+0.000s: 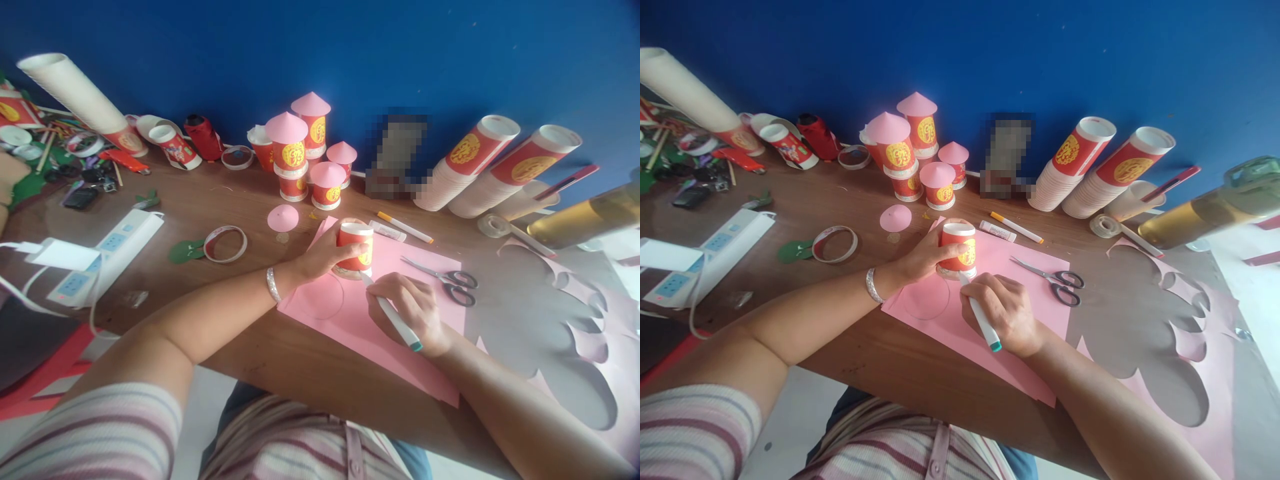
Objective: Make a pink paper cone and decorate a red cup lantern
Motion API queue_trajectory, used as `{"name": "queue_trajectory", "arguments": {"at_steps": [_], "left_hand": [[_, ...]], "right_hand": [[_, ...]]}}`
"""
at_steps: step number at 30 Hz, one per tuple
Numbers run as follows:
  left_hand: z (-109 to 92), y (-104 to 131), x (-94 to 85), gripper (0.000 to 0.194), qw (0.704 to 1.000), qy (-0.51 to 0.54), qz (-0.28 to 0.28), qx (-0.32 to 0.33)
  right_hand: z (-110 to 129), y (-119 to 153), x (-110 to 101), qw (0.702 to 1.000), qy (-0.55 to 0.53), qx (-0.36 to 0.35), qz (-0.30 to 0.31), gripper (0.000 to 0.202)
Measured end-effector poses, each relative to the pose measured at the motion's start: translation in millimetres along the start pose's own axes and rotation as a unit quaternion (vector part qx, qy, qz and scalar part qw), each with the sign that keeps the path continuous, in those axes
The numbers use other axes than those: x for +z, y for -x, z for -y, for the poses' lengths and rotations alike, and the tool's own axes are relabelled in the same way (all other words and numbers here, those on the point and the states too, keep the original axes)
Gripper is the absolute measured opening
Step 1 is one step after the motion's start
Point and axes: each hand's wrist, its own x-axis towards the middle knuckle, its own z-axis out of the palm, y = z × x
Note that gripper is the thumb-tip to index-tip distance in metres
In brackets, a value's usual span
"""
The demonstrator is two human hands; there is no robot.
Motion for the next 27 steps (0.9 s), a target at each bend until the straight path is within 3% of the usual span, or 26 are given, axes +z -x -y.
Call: {"name": "queue_trajectory", "arguments": {"at_steps": [27], "left_hand": [[-0.9, 0.9, -0.5, 0.039, 1.000, -0.013, 0.009, 0.005]], "right_hand": [[0.7, -1.3, -1.6, 1.000, 0.015, -0.005, 0.010, 0.022]]}}
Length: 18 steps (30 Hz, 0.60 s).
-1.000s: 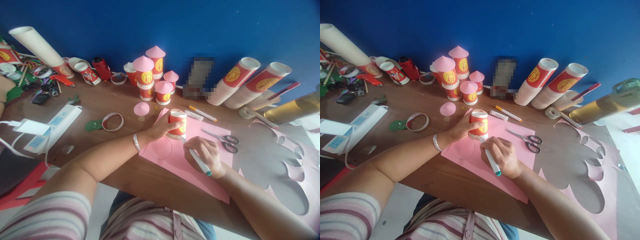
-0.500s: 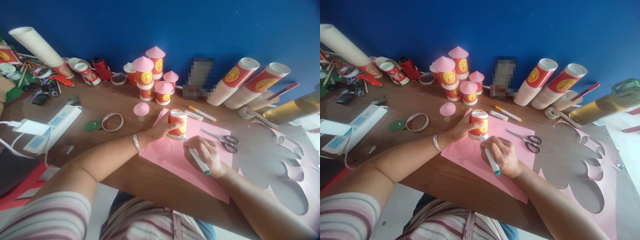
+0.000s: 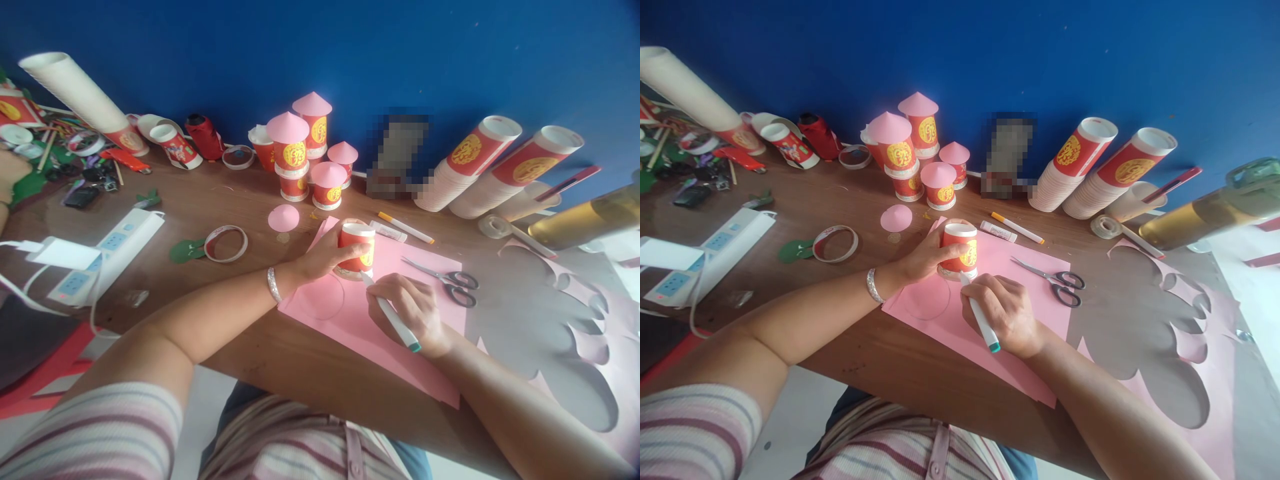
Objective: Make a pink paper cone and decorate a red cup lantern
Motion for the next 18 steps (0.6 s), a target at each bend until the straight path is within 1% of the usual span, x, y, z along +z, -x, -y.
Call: {"name": "queue_trajectory", "arguments": {"at_steps": [3, 10, 18], "left_hand": [[1.0, -0.4, -0.5, 0.040, 1.000, 0.003, 0.005, 0.005], [0.0, 0.3, 0.1, 0.040, 1.000, 0.005, -0.002, -0.009], [2.3, 0.3, 0.0, 0.040, 1.000, 0.004, 0.001, -0.011]], "right_hand": [[0.4, -0.6, -1.1, 1.000, -0.002, 0.002, 0.013, 0.021], [-1.2, -0.4, -2.1, 0.999, -0.001, -0.007, 0.032, 0.020], [-0.9, -2.6, -3.7, 0.999, 0.012, -0.010, 0.030, 0.022]]}}
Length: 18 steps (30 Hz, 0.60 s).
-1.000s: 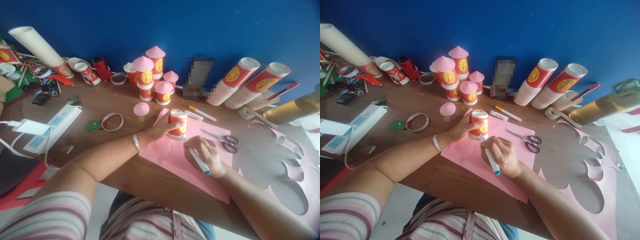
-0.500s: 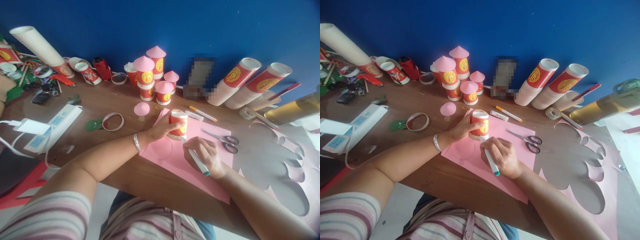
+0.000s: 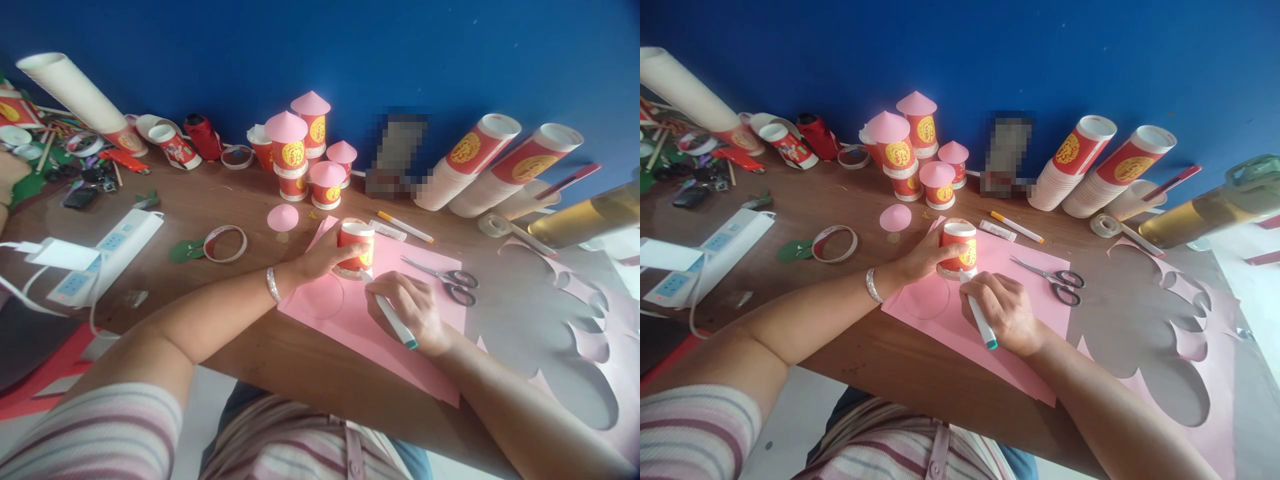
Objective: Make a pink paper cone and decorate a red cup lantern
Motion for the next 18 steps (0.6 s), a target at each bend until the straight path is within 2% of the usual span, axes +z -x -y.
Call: {"name": "queue_trajectory", "arguments": {"at_steps": [9, 18], "left_hand": [[-0.8, -1.0, -1.3, 0.042, 0.999, -0.017, 0.007, 0.026], [-3.6, 1.1, -0.1, 0.040, 0.999, -0.033, 0.000, 0.002]], "right_hand": [[1.1, 2.0, 3.0, 1.000, 0.011, 0.004, -0.011, 0.025], [1.7, 1.3, 1.7, 1.000, -0.007, -0.001, 0.000, 0.022]]}}
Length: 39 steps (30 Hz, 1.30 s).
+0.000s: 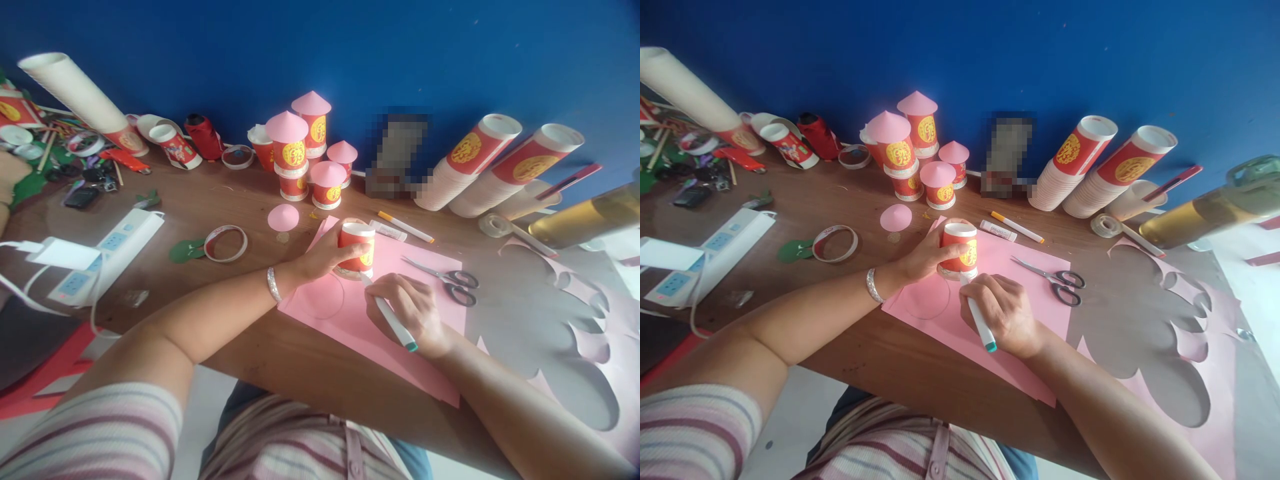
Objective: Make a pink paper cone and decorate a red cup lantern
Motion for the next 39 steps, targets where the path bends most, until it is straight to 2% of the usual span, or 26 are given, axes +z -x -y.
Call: {"name": "queue_trajectory", "arguments": {"at_steps": [6, 15, 27, 39], "left_hand": [[-0.3, -0.2, 0.0, 0.040, 1.000, -0.007, -0.001, 0.005], [1.3, -1.2, 0.4, 0.040, 1.000, -0.007, -0.003, 0.005], [2.6, -3.6, 0.2, 0.043, 0.999, 0.023, 0.016, 0.022], [3.3, -4.0, -0.1, 0.044, 0.999, 0.030, 0.014, 0.021]], "right_hand": [[-0.2, 1.0, 2.5, 1.000, 0.000, 0.000, -0.029, 0.024], [-0.8, 0.3, 0.4, 1.000, 0.001, 0.002, -0.002, 0.020], [0.1, 0.3, 0.3, 1.000, -0.003, 0.003, -0.017, 0.021], [0.1, -1.2, -1.3, 1.000, -0.014, 0.004, 0.003, 0.020]]}}
